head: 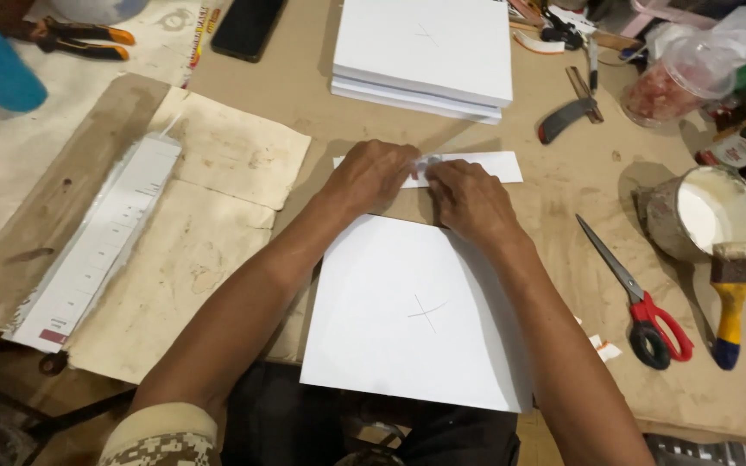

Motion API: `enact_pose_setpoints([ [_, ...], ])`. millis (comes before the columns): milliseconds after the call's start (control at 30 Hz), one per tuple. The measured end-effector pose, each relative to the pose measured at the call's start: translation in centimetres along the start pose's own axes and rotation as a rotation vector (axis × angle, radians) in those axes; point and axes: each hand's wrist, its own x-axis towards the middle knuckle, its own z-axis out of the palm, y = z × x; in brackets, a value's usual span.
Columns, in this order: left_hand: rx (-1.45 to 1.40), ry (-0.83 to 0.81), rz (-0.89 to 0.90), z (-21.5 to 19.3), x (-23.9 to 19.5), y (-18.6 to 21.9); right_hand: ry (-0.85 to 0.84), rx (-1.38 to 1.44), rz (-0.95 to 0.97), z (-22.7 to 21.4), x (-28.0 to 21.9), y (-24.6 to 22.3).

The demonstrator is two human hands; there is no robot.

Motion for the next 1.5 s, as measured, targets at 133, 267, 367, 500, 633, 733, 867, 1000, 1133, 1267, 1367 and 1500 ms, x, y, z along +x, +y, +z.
enact_pose_setpoints([
  [133,0.042,0.013,0.125,0.7,-1.0,-1.2,-0.039,-0.060,0.023,1.0,-0.2,1.0],
  [267,-0.005,0.039,0.069,-3.3,-2.1,1.3,-0.074,-0.006,0.030,0.8,-0.9,1.3],
  [367,-0.089,-0.044,-0.100,-4.0,-1.8,1.5,-0.170,-0.009,0.077,0.5,-0.9,1.7],
  [500,-0.083,-0.043,-0.112,-3.1,-0.7,0.5,-0.174,0.051,0.105,-0.5,-0.9,0.8],
  [633,0.143,-0.026,-0.070,-0.9,-0.4,-1.7,-0.164,0.000,0.073,0.3,-0.4,1.9],
  [733,0.011,0.084,-0.148,0.5,-0.2,-5.4,-0.114,-0.046,0.029,1.1,0.2,2.2],
  [867,-0.473,0.627,-0.680,-3.3,0.2,-8.6,-0.055,-0.156,-0.033,2.1,0.1,3.0],
  [1000,-1.235,1.274,-0.690,-8.4,-2.3,-8.0,-0.001,-0.107,-0.042,3.6,0.5,4.4],
  [1133,-1.214,0.622,-0.475,-8.9,-6.5,-3.9,-0.075,0.010,0.052,2.0,0.8,2.6],
  [1267,-1.057,0.282,-0.294,-9.6,-11.6,6.0,-0.019,0.250,0.220,-0.5,-2.6,-2.0],
  [1367,-0.362,0.336,-0.165,-4.3,-13.2,7.1,-0.016,0.598,0.222,-2.6,-8.3,-9.6],
  [1500,0.387,0.308,0.253,-1.0,-16.0,11.5,0.158,1.321,0.427,0.2,-13.9,-13.1],
])
